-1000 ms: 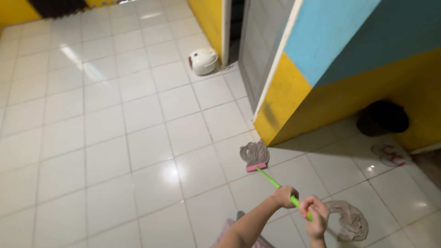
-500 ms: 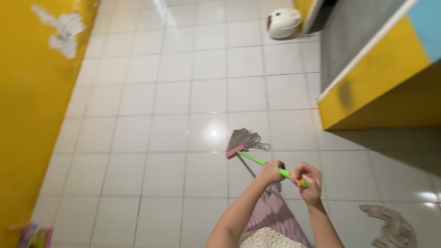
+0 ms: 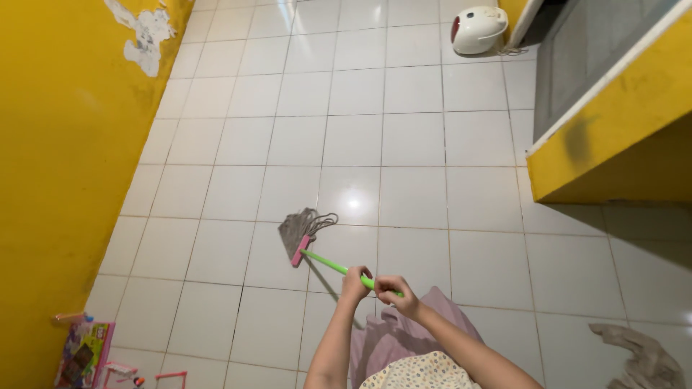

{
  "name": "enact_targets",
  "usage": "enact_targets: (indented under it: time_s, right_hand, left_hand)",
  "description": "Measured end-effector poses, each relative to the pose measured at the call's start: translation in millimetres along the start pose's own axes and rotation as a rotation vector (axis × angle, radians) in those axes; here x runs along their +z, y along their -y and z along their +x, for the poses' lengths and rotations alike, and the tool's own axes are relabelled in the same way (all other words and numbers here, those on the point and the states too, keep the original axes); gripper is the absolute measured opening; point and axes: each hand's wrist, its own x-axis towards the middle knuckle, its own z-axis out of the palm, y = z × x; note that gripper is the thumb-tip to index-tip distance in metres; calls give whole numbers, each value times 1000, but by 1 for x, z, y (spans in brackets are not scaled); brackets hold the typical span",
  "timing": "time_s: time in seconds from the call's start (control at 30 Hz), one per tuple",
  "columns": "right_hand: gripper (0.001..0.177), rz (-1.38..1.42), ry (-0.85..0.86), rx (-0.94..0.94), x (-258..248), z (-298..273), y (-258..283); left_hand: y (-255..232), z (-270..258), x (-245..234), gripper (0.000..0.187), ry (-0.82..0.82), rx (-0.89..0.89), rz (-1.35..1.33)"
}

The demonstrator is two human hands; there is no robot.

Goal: The recorder is mopping a white tiled floor in a room with yellow and blue walls.

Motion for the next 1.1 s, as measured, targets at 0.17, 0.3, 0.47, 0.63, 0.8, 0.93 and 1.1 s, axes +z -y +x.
enact_targets:
  time_s: [0.17, 0.3, 0.47, 0.63, 0.8, 0.93, 1.1]
  right_hand:
    - [9, -139, 41, 10, -28, -36, 23]
    - [11, -193, -10, 18, -77, -87, 60]
    - [16, -182, -252, -7, -154, -187, 108]
    - [17, -182, -640, 30, -204, -324, 171]
    - [19, -206, -911, 37, -227, -445, 189]
    - [19, -309, -1030, 14, -224, -488, 188]
    - [18, -405, -1095, -23, -212, -509, 175]
  left_hand:
    - [-28, -12, 35, 14, 50, -54, -73]
    - [-84, -18, 93, 12, 27, 124, -87]
    - [-205, -45, 171, 14, 121, 305, -150]
    - [-322, -108, 284, 18, 371, 470, -150]
    - [-407, -175, 377, 22, 613, 570, -118]
    - [-433, -211, 436, 21, 778, 748, -213]
    - [-443, -235, 450, 30, 761, 927, -35]
